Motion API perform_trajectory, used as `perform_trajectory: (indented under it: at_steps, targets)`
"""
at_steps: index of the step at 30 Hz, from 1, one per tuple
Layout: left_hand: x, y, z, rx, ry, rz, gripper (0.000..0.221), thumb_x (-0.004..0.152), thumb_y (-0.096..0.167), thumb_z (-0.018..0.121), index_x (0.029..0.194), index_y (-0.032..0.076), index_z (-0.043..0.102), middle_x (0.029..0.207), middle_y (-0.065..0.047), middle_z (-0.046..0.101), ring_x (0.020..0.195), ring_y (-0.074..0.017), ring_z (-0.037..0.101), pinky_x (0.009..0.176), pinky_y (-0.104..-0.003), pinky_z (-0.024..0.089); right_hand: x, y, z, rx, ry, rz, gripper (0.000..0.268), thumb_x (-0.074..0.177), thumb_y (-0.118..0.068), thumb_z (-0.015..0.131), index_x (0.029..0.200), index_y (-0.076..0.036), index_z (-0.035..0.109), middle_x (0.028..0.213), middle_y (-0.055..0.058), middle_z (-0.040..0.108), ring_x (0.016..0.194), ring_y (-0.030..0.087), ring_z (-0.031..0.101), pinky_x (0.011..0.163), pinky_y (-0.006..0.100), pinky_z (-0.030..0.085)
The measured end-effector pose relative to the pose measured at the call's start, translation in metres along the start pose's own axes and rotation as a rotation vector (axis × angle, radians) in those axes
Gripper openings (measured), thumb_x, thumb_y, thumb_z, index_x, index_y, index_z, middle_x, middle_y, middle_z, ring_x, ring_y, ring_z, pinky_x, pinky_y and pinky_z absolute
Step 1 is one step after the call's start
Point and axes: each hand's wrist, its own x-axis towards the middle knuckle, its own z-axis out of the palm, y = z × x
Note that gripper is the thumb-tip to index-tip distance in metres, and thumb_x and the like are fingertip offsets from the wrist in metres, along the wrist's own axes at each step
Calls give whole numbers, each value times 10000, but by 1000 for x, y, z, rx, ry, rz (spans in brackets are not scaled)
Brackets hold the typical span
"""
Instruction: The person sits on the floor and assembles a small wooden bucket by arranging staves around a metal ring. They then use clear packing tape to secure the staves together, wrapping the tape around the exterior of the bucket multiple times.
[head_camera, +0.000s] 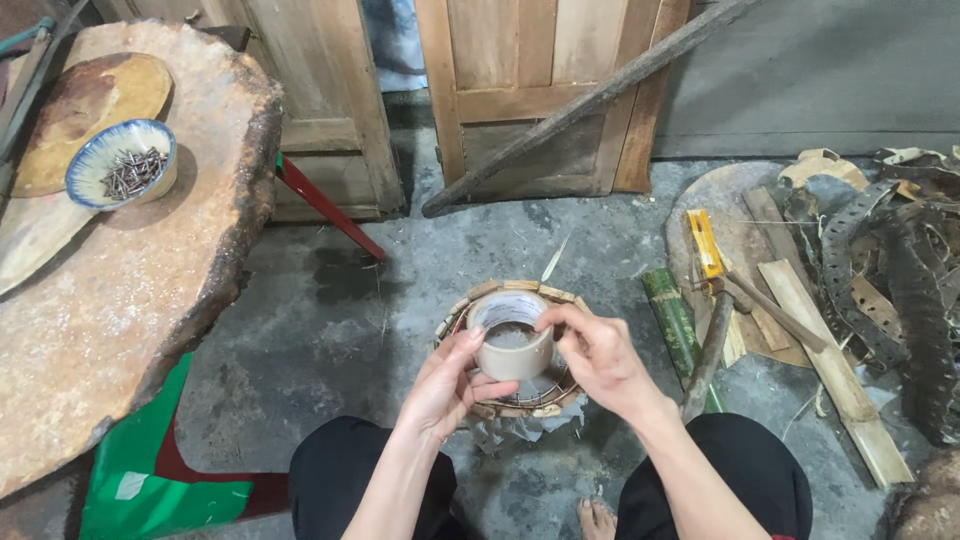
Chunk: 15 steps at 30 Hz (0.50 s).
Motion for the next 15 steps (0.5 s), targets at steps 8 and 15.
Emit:
perform_trajectory:
  at_steps: [8,15]
  targets:
    - [-29,42,20,-208,-113,-29,564,938,474,648,1197,-16,544,1067,-307,718,848,-389,746,763,-490,654,12,-50,-23,392,-43,101,577,872,-117,696,1433,-85,565,1416,261,601,1332,458,538,1108,619,441]
    - [-17,31,5,-229,-151,17,598,947,489,618,1223,-42,617,1098,-285,709,897,-391,742,837,-496,639,10,-48,-15,302,59,-18,768,795,-309,830,1458,-91,508,1543,239,459,1407,441,438,1156,619,371]
